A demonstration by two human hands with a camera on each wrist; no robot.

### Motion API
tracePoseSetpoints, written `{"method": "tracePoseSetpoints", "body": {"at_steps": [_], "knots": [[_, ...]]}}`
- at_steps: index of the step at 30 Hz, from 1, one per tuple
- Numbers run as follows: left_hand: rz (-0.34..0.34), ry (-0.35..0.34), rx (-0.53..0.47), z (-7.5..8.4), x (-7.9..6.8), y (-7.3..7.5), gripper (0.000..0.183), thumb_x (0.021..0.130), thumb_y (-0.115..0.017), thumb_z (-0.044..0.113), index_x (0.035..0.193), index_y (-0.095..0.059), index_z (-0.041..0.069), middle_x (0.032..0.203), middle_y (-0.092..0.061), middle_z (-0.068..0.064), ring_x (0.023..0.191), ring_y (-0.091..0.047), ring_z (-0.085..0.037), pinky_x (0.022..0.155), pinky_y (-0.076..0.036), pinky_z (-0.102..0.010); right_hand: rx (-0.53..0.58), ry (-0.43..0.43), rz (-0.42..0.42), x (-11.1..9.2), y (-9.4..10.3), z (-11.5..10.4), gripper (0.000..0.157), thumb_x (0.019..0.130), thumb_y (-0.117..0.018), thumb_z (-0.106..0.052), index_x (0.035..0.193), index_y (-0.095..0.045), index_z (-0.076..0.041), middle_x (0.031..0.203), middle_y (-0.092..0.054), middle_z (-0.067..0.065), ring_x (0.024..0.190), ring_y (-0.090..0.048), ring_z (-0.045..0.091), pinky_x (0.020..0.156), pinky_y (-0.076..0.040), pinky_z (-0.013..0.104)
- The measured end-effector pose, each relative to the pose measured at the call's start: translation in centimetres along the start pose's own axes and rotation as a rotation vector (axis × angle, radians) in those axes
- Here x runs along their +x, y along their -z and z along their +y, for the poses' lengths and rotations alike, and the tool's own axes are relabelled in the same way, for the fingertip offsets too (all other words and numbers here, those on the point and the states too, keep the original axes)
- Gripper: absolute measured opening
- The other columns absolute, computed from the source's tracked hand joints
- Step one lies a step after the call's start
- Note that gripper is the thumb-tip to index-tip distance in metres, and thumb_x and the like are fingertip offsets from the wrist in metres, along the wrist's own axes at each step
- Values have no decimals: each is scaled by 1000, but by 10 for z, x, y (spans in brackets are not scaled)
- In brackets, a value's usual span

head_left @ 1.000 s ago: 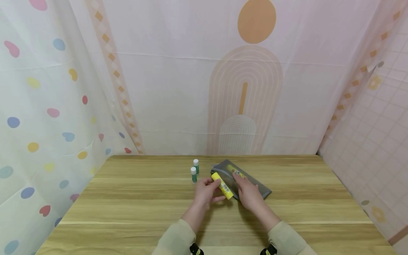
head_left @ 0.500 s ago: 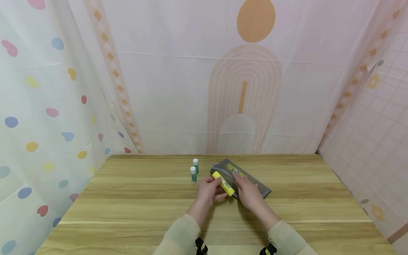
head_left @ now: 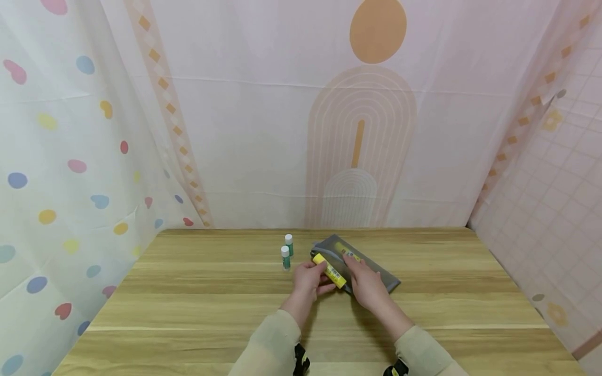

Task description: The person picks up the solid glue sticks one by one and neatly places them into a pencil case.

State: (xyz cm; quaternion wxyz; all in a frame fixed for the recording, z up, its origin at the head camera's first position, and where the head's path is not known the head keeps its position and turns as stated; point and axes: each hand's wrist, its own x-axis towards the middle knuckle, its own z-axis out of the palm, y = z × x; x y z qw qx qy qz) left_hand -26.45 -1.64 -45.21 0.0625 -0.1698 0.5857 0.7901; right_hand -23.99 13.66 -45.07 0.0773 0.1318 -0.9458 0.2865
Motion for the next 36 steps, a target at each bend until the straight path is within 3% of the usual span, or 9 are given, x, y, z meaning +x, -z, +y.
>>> {"method": "tracePoseSetpoints", "body": {"at_steps": [10, 36], "knots": [[27, -26, 21, -3, 1, -4, 21, 98, -60, 5, 112, -52, -9, 82, -56, -16, 68, -61, -22, 67, -62, -41, -1, 8, -2, -1, 1, 0, 43, 101, -49, -1, 144, -49, -3, 142, -51, 21, 131, -43, 47, 96, -28, 80], [43, -34, 47, -3, 4, -7, 30, 95, -60, 2, 119, -50, -13, 79, -57, -14, 70, -60, -19, 67, -62, -42, -6, 18, -1, 0, -1, 0, 42, 101, -50, 0, 143, -50, -3, 142, -51, 21, 131, -43, 47, 96, -29, 80]]}}
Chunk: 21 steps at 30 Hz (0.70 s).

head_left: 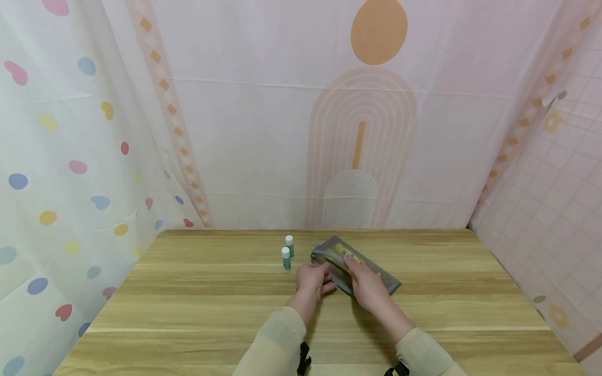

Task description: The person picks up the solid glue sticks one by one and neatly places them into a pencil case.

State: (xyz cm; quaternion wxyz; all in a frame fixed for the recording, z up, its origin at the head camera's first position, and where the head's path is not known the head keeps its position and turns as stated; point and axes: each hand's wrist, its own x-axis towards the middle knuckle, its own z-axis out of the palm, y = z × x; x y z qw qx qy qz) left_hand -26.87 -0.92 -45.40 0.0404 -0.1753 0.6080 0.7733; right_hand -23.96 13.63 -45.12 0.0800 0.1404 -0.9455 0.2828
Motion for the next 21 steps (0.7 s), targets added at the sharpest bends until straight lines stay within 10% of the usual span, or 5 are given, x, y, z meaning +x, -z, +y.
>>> {"method": "tracePoseSetpoints", "body": {"at_steps": [21], "knots": [[-38, -1, -2, 1, -3, 1, 32, 97, -60, 4, 123, -52, -14, 108, -62, -27, 84, -65, -26, 64, -62, -38, -20, 2, -9, 2, -1, 2, 42, 101, -50, 0, 143, -51, -3, 143, -50, 21, 131, -44, 46, 95, -30, 80]]}}
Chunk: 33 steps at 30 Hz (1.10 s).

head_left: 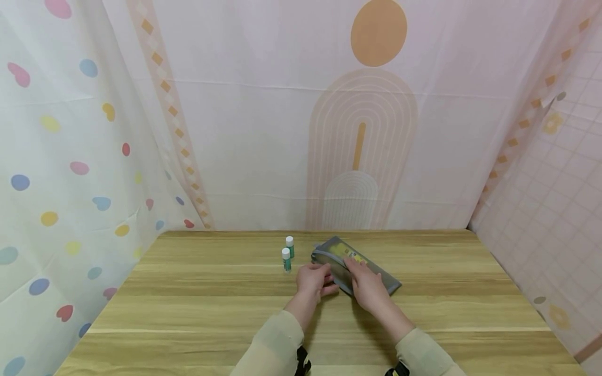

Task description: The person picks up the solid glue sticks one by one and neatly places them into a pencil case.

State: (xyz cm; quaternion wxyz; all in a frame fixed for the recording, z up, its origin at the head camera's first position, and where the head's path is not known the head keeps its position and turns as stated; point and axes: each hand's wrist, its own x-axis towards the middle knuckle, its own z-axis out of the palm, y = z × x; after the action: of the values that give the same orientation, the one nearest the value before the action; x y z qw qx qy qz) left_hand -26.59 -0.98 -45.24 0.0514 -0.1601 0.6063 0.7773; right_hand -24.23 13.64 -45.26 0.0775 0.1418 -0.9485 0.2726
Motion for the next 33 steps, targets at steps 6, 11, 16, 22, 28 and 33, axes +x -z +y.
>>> {"method": "tracePoseSetpoints", "body": {"at_steps": [6, 11, 16, 22, 28, 33], "knots": [[-8, -11, 6, 2, -4, 1, 28, 97, -60, 4, 119, -54, -12, 103, -64, -23, 79, -64, -22, 64, -62, -38, -5, 4, 6, 1, 1, 0, 42, 100, -50, 1, 142, -51, -3, 142, -51, 21, 130, -44, 47, 94, -30, 81], [-15, -10, 4, 3, -6, 0, 26, 97, -60, 5, 118, -55, -10, 101, -66, -22, 72, -62, -17, 63, -62, -38, -4, -2, 9, 1, 2, 0, 42, 100, -50, 1, 142, -51, -2, 142, -51, 21, 131, -43, 47, 95, -30, 81], [-12, -18, 3, 4, -10, 0, 23, 96, -62, 5, 115, -56, -8, 99, -67, -20, 68, -61, -14, 62, -62, -36, -2, 2, 17, 0, 1, 1, 42, 100, -51, 1, 142, -52, -2, 141, -52, 22, 130, -44, 48, 94, -30, 81], [-4, -35, 27, 6, -13, 0, 23, 95, -63, 4, 114, -58, -7, 92, -68, -15, 67, -61, -13, 62, -61, -34, -7, 14, 29, 0, 0, 1, 41, 100, -51, 0, 140, -53, -2, 140, -53, 22, 128, -46, 48, 93, -32, 81], [8, -61, 74, 6, -12, -1, 22, 93, -66, 7, 111, -61, -4, 85, -69, -8, 65, -62, -11, 57, -58, -26, -6, 9, 27, 1, 0, 2, 40, 100, -51, -1, 141, -53, -2, 140, -52, 22, 128, -46, 48, 94, -31, 81], [18, -88, 94, 6, -13, -1, 19, 92, -67, 10, 106, -63, -1, 80, -70, -2, 64, -62, -10, 53, -51, -22, -2, 1, 20, 1, 0, 2, 41, 101, -50, -1, 141, -52, -3, 141, -52, 21, 130, -45, 47, 94, -31, 80]]}}
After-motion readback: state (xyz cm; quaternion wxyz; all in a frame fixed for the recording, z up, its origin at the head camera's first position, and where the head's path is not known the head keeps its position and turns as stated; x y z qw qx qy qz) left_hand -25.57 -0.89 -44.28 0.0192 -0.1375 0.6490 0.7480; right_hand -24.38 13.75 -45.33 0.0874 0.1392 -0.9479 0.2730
